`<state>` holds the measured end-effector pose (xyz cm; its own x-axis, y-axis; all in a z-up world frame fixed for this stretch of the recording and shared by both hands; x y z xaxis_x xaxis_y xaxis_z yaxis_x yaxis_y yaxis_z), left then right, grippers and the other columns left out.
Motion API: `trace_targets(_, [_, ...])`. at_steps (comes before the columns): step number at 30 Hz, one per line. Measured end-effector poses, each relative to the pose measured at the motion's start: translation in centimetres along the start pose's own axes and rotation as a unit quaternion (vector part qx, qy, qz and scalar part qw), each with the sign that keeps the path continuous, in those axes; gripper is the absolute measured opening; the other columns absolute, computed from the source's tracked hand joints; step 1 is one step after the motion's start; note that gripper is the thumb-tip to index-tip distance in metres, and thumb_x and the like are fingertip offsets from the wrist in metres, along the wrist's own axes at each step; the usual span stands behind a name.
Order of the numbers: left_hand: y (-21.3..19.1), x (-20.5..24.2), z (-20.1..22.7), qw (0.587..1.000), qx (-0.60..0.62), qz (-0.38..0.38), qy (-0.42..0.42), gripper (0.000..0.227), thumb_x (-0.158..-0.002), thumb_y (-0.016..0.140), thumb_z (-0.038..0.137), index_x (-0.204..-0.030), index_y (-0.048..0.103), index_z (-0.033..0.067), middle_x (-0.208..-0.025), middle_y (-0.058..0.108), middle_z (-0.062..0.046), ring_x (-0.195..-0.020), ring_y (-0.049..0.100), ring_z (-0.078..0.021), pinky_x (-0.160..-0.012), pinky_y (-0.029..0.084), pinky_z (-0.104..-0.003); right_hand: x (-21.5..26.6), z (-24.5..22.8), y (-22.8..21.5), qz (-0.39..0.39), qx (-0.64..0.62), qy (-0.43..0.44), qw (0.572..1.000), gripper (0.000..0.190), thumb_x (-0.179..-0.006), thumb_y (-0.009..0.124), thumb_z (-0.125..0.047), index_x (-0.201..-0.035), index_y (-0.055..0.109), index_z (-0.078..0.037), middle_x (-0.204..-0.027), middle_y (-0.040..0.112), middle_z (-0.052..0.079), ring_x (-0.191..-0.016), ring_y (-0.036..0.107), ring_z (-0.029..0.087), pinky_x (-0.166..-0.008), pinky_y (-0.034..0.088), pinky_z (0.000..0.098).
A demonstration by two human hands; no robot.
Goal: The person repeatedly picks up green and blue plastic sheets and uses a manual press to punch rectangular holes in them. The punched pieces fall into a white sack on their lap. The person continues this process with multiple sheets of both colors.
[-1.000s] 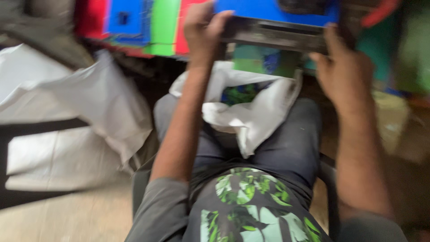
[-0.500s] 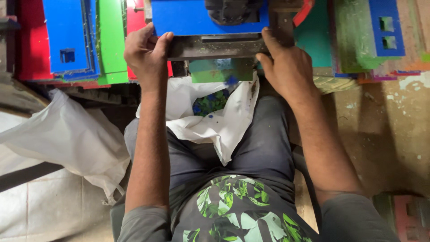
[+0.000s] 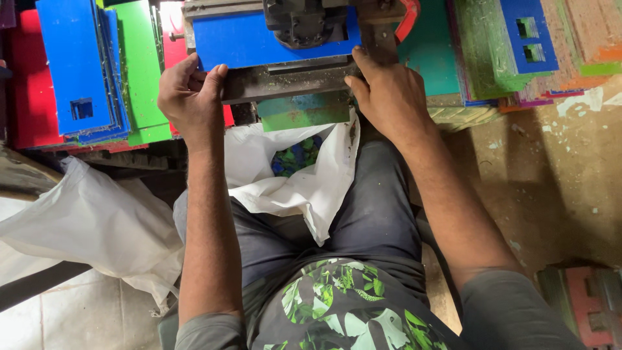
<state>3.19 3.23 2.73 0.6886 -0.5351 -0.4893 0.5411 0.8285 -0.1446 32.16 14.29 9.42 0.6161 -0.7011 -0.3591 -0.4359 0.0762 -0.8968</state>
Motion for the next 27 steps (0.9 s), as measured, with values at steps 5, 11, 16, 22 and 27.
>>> trace_targets(5, [-0.2, -0.2, 0.3, 0.998, -0.04, 0.007, 0.042, 0.035, -0.082, 0.095, 0.001, -0.111, 0.076, -0.0024, -0.089, 0.064, -0.003, -0.074, 0.058, -0.0082, -0.068, 0.051, -0.023, -1.0, 0.3, -0.3, 0.025, -0.007, -0.025, 0.999, 0.028, -0.101, 0.077, -0.023, -0.118, 0.073, -0.002, -0.098, 0.073, 0.019, -0.085, 0.072, 0.037, -0.073, 0.055, 0.0483])
trace_targets(11, [-0.3, -0.5, 0.3, 1.0, -0.013, -0.008, 0.026, 0.034, -0.084, 0.094, 0.004, -0.111, 0.075, -0.0041, -0.091, 0.067, -0.004, -0.077, 0.061, -0.0085, -0.071, 0.053, -0.023, -2.6, 1.3, -0.2, 0.062, -0.044, -0.083, 0.994, 0.026, -0.096, 0.083, -0.018, -0.12, 0.079, -0.01, -0.101, 0.067, 0.012, -0.087, 0.068, 0.031, -0.077, 0.054, 0.043])
trace_targets(16, [-0.4, -1.1, -0.1, 0.998, 0.045, -0.002, -0.041, 0.021, -0.095, 0.085, 0.009, -0.108, 0.076, -0.0051, -0.09, 0.076, -0.006, -0.078, 0.069, -0.0086, -0.074, 0.057, -0.023, -3.2, 1.9, 0.5, 0.045, -0.042, -0.086, 0.994, 0.033, -0.093, 0.086, -0.017, -0.124, 0.079, -0.009, -0.107, 0.065, 0.013, -0.092, 0.067, 0.03, -0.081, 0.054, 0.043])
trace_targets(22, [-0.1, -2.1, -0.2, 0.999, -0.006, 0.001, -0.037, 0.014, -0.094, 0.081, 0.009, -0.099, 0.079, -0.0039, -0.085, 0.078, -0.007, -0.074, 0.071, -0.0089, -0.069, 0.058, -0.023, -3.4, 1.7, 0.5, 0.066, -0.028, -0.118, 0.99, 0.035, -0.09, 0.087, -0.014, -0.123, 0.079, -0.006, -0.131, 0.062, 0.019, -0.111, 0.066, 0.035, -0.093, 0.055, 0.0435])
trace_targets(27, [0.0, -2.2, -0.4, 0.998, 0.003, -0.018, -0.054, 0.012, -0.093, 0.081, 0.007, -0.098, 0.078, -0.0042, -0.083, 0.079, -0.007, -0.072, 0.071, -0.0086, -0.069, 0.057, -0.023, -3.7, 1.5, 0.1, 0.074, -0.012, -0.157, 0.985, 0.03, -0.089, 0.087, -0.012, -0.117, 0.08, -0.003, -0.132, 0.063, 0.02, -0.116, 0.065, 0.037, -0.097, 0.055, 0.0444])
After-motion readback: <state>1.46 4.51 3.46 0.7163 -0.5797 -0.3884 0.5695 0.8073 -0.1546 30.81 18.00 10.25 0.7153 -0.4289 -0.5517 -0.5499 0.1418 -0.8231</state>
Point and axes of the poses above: each hand's wrist, its own x-axis away from the middle knuckle, its own y-axis out of the palm, z = x × y, the point moved 2 cm from there along -x, towards the middle knuckle
